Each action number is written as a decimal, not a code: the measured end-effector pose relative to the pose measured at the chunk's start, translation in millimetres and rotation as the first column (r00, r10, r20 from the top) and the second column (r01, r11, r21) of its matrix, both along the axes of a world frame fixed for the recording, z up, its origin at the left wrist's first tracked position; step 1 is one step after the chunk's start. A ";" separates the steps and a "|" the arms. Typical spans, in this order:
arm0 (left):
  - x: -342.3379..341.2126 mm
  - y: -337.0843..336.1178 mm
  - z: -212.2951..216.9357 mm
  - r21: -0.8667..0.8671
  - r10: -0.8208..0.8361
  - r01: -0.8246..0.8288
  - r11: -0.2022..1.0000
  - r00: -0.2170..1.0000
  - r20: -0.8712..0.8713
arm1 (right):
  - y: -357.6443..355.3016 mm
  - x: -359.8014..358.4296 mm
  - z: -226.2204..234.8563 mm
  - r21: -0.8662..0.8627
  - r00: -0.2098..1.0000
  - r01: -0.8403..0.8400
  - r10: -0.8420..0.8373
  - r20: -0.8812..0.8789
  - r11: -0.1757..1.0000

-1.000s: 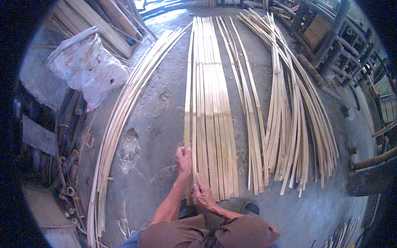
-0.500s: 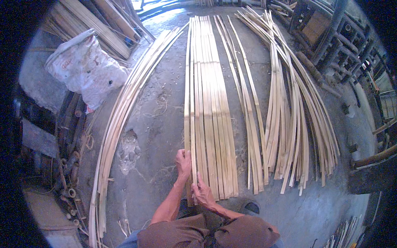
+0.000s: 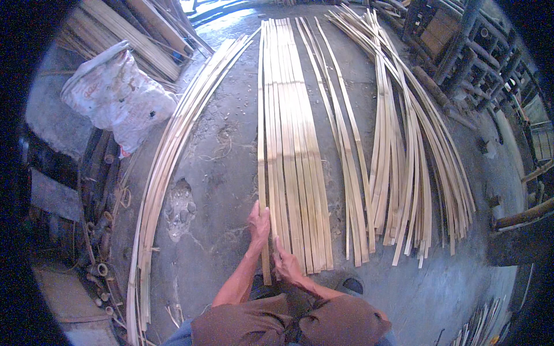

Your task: The person arranges long thin wooden strips on the floor, aligning them side by side and occasionally shifting them to form a neat pile. The hands repeatedly pick up, place, and adjust the strips to maintain alignment.

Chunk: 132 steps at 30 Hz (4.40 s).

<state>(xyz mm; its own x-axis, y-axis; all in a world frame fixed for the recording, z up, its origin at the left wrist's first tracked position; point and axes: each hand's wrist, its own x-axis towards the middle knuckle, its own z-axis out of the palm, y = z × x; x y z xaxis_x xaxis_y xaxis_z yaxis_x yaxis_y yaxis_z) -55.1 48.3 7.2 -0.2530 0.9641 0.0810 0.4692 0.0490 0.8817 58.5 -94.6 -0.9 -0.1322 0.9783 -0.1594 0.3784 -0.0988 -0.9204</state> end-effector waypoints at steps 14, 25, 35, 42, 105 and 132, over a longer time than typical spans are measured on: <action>-0.1 10.1 11.8 -0.060 -0.119 0.118 0.991 0.993 -0.014 | 7.1 6.7 31.7 0.030 0.996 0.093 -0.093 -0.003 0.995; 22.7 8.1 -3.3 -0.051 -0.092 0.084 0.995 0.981 -0.169 | 24.8 85.7 73.1 0.345 0.926 0.330 -0.373 0.065 0.879; 31.9 5.5 7.4 -0.097 -0.151 0.137 0.986 0.977 -0.150 | 9.9 116.7 65.8 0.254 0.905 0.386 -0.418 0.082 0.887; 30.2 4.6 -5.2 -0.050 -0.134 0.125 0.991 0.955 -0.264 | 10.4 145.7 52.3 0.192 0.879 0.401 -0.435 0.193 0.896; 114.7 -58.4 14.5 -0.116 -0.549 0.699 0.706 0.436 -0.713 | 25.0 153.2 75.8 0.082 0.856 0.512 -0.516 0.039 0.855; 114.0 -58.7 22.0 -0.086 -0.546 0.700 0.709 0.467 -0.695 | 17.1 171.6 42.8 -0.141 0.914 0.388 -0.400 -0.068 0.911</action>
